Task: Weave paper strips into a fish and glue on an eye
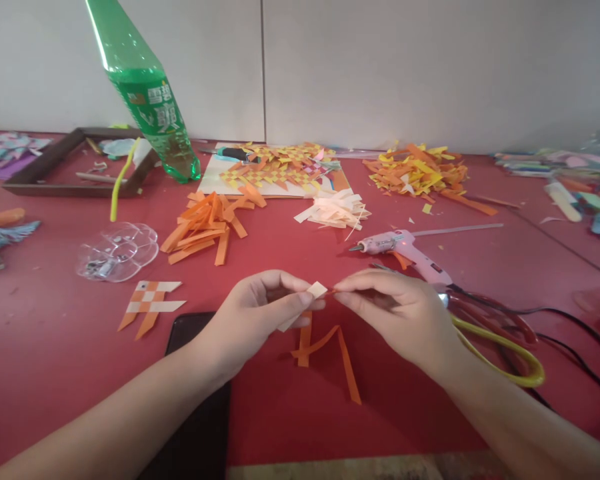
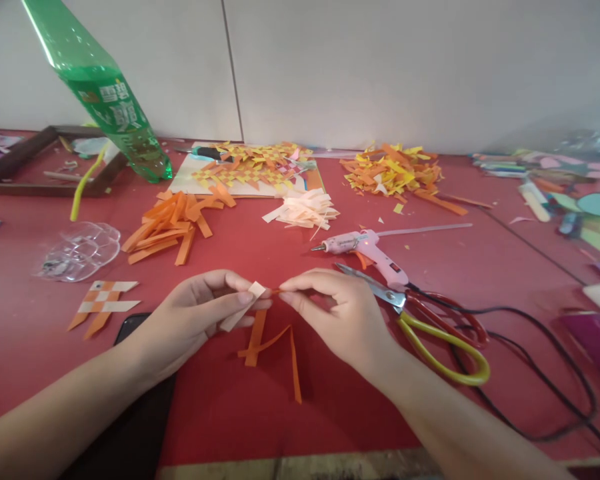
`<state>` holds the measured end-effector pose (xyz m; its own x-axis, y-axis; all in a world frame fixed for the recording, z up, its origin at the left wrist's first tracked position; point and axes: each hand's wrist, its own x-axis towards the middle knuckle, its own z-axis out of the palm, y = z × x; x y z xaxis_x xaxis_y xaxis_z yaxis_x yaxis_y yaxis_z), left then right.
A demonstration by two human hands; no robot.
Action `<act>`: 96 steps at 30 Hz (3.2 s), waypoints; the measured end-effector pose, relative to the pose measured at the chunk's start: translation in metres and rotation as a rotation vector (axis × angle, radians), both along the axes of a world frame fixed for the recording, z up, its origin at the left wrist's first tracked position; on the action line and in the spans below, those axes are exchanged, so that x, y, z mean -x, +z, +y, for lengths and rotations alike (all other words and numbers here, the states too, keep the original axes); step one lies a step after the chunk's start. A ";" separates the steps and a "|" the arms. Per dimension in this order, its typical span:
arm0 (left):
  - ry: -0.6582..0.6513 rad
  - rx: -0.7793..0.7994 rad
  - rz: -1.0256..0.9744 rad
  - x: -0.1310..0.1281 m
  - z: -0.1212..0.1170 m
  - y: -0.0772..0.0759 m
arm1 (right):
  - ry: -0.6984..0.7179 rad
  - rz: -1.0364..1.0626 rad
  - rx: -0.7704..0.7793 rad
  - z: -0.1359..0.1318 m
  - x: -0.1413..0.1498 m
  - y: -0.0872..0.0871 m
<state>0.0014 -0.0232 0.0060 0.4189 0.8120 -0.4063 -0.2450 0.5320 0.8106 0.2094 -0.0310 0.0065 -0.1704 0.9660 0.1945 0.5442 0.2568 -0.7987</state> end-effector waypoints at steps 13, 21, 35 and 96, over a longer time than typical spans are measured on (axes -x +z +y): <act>-0.045 -0.152 0.250 -0.002 -0.005 -0.001 | -0.014 0.285 0.260 -0.006 0.012 0.005; -0.078 -0.192 0.260 -0.003 -0.006 -0.002 | -0.005 0.285 0.200 -0.006 0.011 -0.001; -0.078 -0.313 0.333 -0.005 -0.008 0.002 | 0.025 0.273 0.266 -0.005 0.012 0.006; -0.024 -0.442 0.414 -0.004 -0.012 -0.001 | 0.145 0.268 0.200 -0.005 0.008 0.006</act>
